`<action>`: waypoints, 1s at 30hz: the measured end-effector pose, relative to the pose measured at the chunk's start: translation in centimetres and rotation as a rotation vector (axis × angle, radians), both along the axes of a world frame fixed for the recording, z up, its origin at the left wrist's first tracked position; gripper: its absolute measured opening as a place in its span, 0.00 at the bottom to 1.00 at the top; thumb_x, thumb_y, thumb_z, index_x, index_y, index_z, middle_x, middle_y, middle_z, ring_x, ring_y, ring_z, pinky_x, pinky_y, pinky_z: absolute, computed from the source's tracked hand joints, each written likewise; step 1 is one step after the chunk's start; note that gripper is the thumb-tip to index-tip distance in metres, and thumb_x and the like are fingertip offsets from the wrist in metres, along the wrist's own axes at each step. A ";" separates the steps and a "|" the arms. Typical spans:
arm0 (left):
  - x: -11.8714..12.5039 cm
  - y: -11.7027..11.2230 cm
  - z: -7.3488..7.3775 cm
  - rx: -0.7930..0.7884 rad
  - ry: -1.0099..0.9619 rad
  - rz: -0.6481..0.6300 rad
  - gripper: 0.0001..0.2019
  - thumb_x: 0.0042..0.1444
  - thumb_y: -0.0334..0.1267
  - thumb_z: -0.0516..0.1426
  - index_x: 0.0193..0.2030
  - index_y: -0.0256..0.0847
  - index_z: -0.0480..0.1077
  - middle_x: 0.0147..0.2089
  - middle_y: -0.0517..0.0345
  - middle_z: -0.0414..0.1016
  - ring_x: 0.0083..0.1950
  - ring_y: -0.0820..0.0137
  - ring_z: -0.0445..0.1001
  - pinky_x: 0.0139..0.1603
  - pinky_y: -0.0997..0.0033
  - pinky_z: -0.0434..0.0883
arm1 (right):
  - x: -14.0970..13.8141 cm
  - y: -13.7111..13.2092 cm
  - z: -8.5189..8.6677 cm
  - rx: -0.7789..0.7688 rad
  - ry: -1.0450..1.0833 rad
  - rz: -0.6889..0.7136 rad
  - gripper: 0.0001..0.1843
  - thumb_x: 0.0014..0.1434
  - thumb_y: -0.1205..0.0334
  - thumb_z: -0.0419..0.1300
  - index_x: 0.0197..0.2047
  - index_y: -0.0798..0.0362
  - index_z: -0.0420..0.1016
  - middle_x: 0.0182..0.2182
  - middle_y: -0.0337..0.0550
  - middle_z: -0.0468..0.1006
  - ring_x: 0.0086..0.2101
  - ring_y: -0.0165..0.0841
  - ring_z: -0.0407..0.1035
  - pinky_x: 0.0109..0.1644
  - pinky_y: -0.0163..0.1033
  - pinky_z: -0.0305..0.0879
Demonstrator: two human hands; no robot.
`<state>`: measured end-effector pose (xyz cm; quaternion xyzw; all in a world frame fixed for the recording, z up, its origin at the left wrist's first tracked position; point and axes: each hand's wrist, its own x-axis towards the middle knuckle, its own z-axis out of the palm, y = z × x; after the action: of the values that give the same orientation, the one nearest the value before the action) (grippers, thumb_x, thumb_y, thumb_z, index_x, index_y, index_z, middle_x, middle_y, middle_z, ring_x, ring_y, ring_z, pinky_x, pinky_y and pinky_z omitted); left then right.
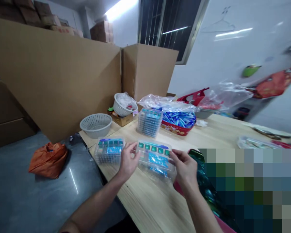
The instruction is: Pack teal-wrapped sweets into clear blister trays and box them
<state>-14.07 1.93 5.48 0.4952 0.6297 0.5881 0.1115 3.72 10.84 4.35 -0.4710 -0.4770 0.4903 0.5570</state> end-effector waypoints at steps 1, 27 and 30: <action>-0.9 -1.0 1.0 0.037 0.036 0.017 0.17 0.47 0.25 0.56 0.46 0.37 0.73 0.41 0.52 0.72 0.41 0.69 0.72 0.41 0.73 0.71 | -1.0 -0.3 0.5 0.003 0.015 0.034 0.21 0.35 0.53 0.72 0.32 0.56 0.77 0.26 0.40 0.76 0.26 0.30 0.70 0.28 0.34 0.70; -0.1 -8.2 -3.4 0.385 0.573 -0.037 0.09 0.53 0.31 0.58 0.42 0.37 0.70 0.41 0.49 0.73 0.48 0.61 0.72 0.52 0.58 0.69 | 0.2 -17.8 -3.0 0.263 -0.399 0.295 0.09 0.57 0.62 0.59 0.42 0.52 0.73 0.46 0.47 0.72 0.48 0.35 0.68 0.52 0.39 0.64; 6.7 -7.8 -6.5 0.289 0.585 -0.443 0.06 0.56 0.31 0.54 0.39 0.38 0.70 0.41 0.50 0.75 0.46 0.64 0.73 0.46 0.65 0.73 | 6.1 -20.4 -3.5 0.168 -0.419 0.059 0.06 0.58 0.62 0.57 0.38 0.52 0.74 0.43 0.47 0.74 0.46 0.36 0.69 0.51 0.39 0.65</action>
<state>-7.41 -5.92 -1.04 0.7763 0.4235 0.4665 -0.0197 9.86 -9.57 0.86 -0.5004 -0.6351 0.3561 0.4684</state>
